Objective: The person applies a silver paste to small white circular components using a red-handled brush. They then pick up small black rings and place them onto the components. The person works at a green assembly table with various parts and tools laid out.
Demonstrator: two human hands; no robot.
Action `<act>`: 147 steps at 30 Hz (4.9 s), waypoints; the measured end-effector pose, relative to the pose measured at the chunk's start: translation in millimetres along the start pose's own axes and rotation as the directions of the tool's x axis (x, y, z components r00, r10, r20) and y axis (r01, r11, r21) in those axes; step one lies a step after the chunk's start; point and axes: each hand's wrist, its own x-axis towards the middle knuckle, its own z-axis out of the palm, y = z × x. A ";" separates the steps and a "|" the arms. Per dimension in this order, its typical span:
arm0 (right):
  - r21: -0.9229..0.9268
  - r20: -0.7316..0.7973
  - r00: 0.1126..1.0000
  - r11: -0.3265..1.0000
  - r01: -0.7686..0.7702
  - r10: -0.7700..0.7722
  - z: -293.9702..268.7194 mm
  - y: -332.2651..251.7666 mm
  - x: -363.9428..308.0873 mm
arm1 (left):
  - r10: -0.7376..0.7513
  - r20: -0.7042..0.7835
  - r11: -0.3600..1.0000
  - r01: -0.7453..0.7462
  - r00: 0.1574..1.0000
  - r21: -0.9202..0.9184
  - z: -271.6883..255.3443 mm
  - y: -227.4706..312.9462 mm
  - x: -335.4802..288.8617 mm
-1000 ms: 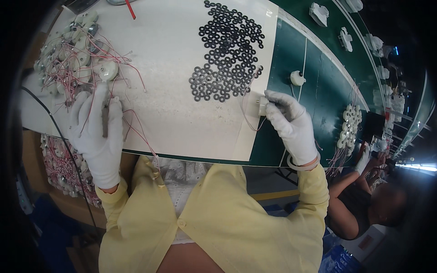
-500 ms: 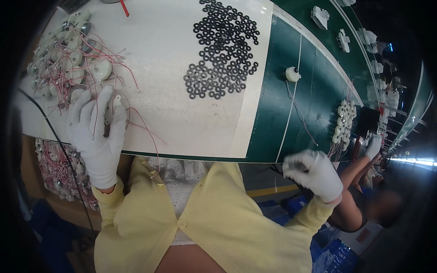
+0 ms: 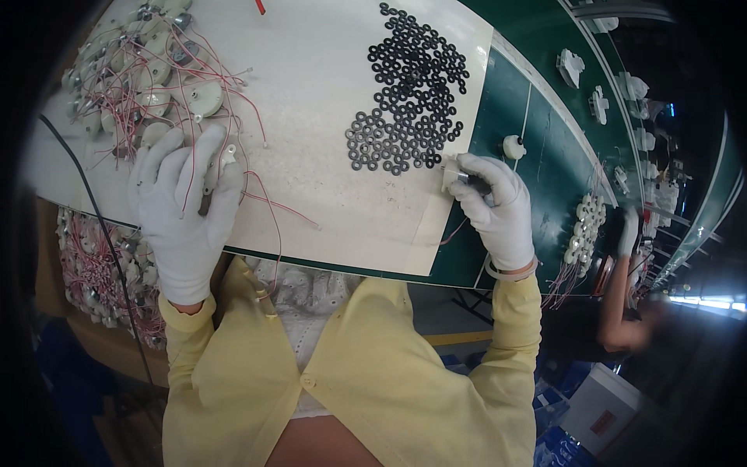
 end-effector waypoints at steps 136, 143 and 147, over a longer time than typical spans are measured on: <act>0.489 0.040 0.882 0.761 -0.427 0.470 14.0 -25.7 -18.0 | 0.121 0.033 0.992 -0.120 0.992 -0.038 4.6 25.1 39.8; 0.268 -0.011 0.934 0.901 -0.341 0.357 16.3 -24.9 -5.9 | 0.116 0.127 0.992 -0.109 0.985 -0.061 7.8 25.9 27.1; -0.084 -0.048 0.994 0.991 -0.101 0.097 19.8 -33.1 8.1 | 0.044 0.285 0.994 -0.015 0.958 -0.105 -1.4 35.1 21.1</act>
